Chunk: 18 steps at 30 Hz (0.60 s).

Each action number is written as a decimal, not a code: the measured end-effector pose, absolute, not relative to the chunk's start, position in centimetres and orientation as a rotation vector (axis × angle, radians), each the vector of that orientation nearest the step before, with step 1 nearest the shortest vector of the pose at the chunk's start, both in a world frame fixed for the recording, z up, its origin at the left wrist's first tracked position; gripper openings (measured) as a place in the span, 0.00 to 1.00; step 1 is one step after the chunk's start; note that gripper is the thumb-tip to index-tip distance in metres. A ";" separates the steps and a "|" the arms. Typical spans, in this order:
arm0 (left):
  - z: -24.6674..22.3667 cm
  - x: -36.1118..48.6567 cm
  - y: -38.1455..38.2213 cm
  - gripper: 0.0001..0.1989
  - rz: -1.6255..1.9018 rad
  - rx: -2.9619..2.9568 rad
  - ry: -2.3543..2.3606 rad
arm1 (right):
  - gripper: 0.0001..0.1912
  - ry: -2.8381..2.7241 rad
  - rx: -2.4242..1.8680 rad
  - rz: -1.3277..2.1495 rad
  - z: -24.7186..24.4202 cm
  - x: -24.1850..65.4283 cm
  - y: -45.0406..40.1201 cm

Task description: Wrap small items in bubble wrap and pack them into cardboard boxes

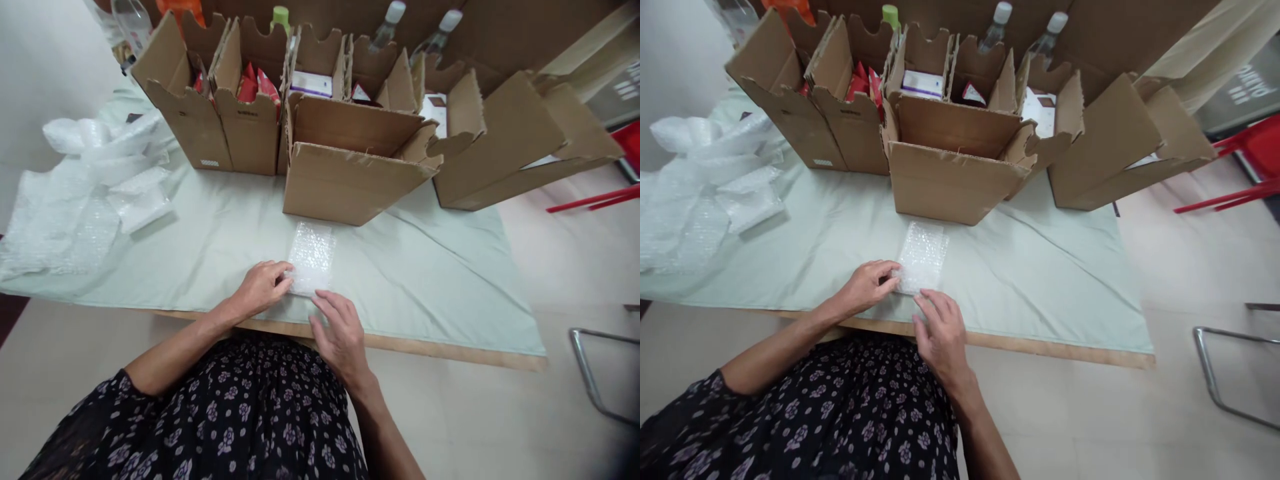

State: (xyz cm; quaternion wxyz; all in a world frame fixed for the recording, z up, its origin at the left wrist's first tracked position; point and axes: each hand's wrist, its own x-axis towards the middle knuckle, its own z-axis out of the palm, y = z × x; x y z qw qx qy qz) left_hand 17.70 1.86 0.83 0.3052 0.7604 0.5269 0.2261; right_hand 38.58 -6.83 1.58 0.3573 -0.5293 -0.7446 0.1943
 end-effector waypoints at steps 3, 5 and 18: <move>1.0 18.0 2.4 0.13 0.516 1.995 1.389 | 0.19 -2.192 -1.496 0.277 0.7 38.3 -5.1; 1.1 18.1 2.4 0.14 0.487 2.013 1.401 | 0.19 -2.283 -1.559 0.213 0.2 38.2 -4.1; 0.3 17.0 0.6 0.09 0.834 2.417 1.123 | 0.13 -2.228 -1.436 0.334 1.0 39.3 -2.1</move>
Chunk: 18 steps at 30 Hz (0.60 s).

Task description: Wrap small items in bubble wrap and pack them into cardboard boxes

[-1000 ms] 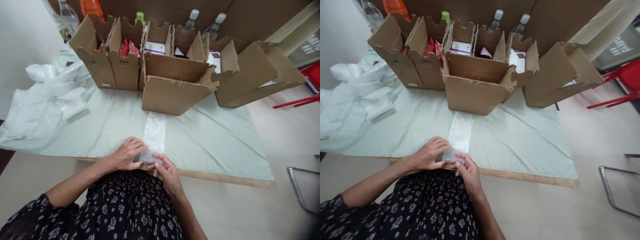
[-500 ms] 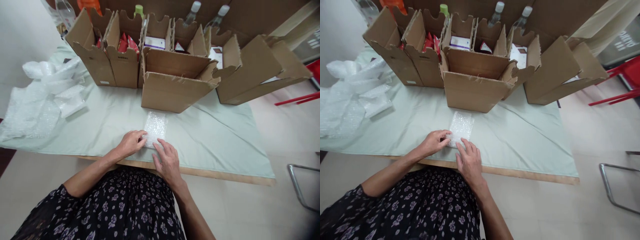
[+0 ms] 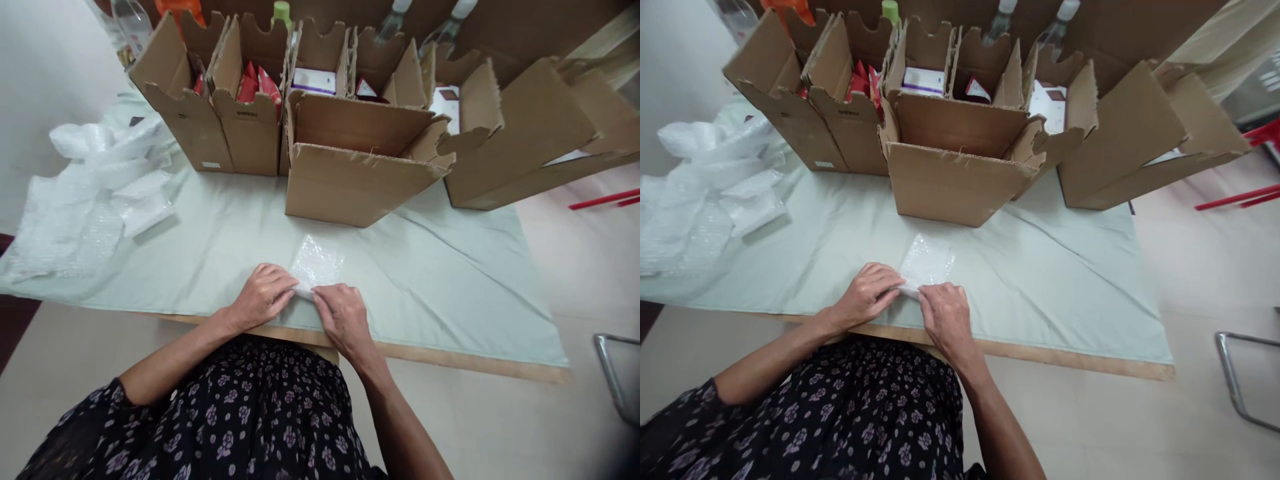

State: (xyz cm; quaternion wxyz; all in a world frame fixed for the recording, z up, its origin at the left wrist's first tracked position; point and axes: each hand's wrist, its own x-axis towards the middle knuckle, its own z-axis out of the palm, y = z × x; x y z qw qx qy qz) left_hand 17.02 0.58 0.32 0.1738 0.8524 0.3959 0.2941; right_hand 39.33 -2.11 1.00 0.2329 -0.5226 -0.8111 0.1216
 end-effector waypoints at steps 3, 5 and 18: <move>0.3 17.7 1.9 0.10 0.775 2.289 1.207 | 0.12 -2.076 -1.473 0.248 1.3 39.6 -2.3; 0.4 18.2 2.8 0.10 0.691 2.224 1.260 | 0.11 -2.031 -1.495 0.118 1.5 39.5 -2.6; 0.4 18.3 2.7 0.12 0.763 2.414 1.204 | 0.15 -2.110 -1.455 0.443 -0.2 40.3 -1.0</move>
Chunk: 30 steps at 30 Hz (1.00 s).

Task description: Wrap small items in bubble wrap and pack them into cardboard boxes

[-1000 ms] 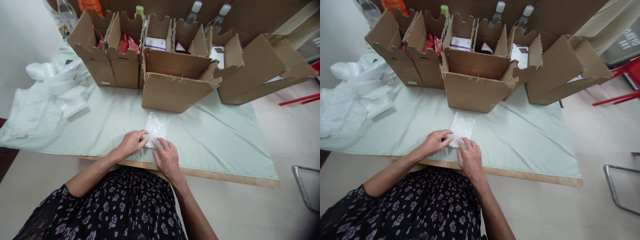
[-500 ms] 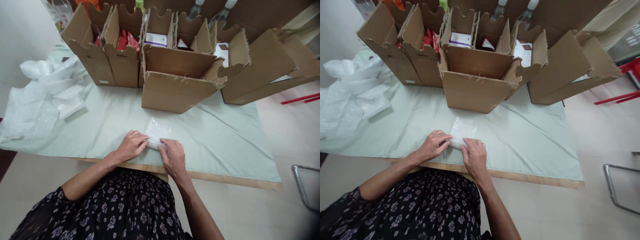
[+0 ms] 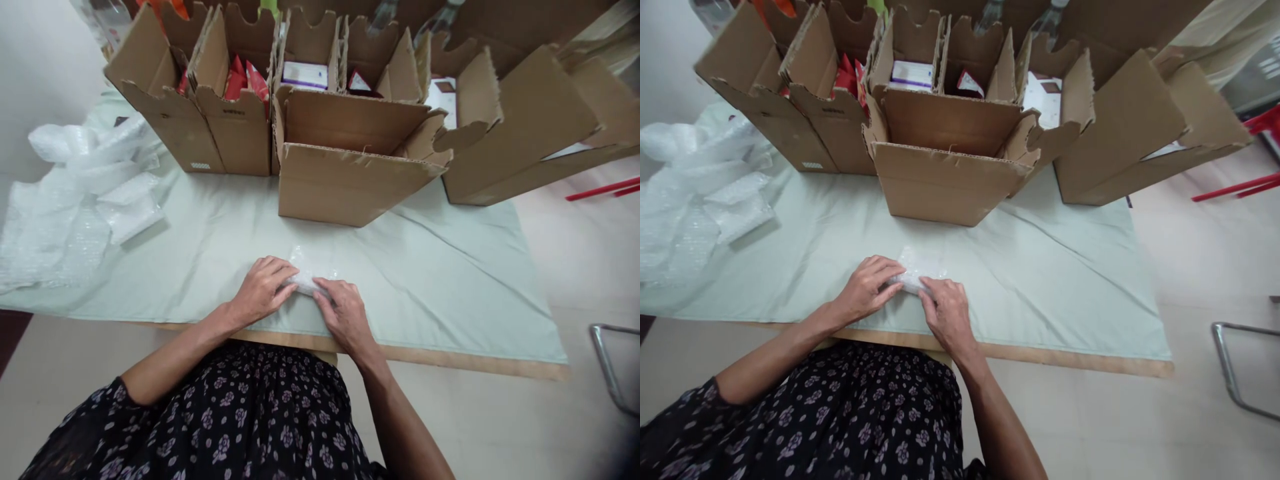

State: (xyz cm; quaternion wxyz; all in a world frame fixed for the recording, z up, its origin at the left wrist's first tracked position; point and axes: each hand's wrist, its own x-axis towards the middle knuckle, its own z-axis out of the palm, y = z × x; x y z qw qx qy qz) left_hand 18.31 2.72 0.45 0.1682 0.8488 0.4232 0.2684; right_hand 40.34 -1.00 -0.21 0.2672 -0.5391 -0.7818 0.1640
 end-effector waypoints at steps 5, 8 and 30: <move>0.5 19.7 4.6 0.12 0.603 2.412 1.355 | 0.18 -2.197 -1.545 0.148 0.1 39.9 -1.3; 0.7 20.0 4.8 0.14 0.758 2.273 1.449 | 0.15 -2.259 -1.538 0.143 -0.2 39.7 -0.4; 2.2 21.2 1.0 0.26 0.719 1.710 1.095 | 0.24 -1.607 -1.363 1.311 3.3 42.2 -0.1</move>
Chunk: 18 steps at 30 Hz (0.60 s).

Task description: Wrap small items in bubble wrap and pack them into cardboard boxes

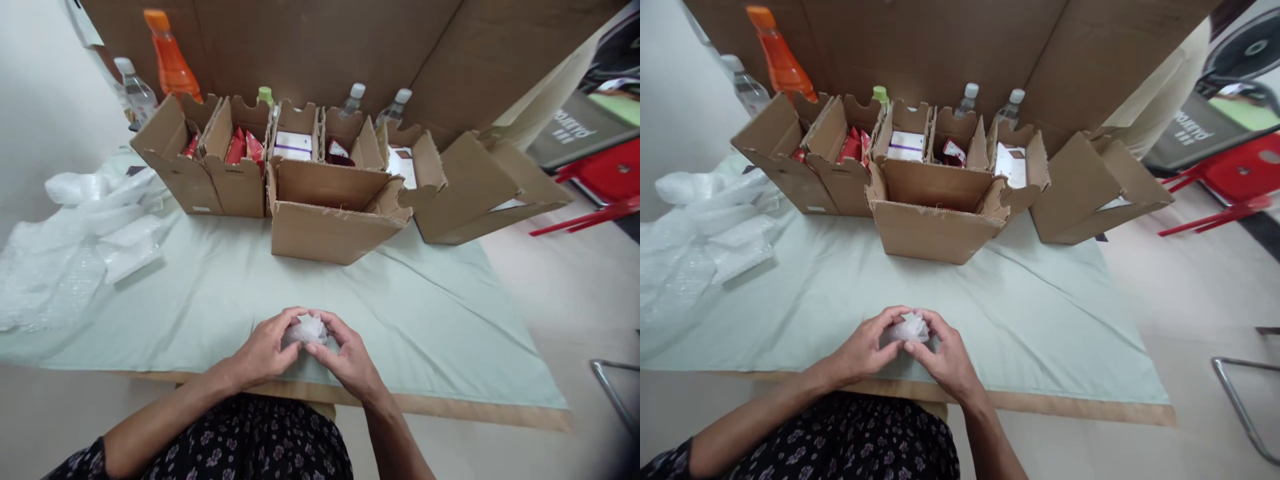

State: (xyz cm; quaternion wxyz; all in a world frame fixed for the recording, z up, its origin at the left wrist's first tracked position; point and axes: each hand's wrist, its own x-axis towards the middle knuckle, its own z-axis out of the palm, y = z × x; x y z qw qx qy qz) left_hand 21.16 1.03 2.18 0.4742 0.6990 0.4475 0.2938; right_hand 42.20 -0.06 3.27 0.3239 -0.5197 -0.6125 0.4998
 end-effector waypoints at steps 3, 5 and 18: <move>2.3 21.5 1.3 0.29 0.592 1.821 1.112 | 0.16 -1.687 -1.402 1.299 4.3 42.5 0.5; 2.8 21.6 1.8 0.30 0.545 1.918 1.058 | 0.20 -1.703 -1.408 1.289 4.9 42.8 0.9; 11.7 20.0 15.8 0.20 1.270 2.765 1.284 | 0.07 -1.819 -1.335 0.750 13.4 51.2 5.4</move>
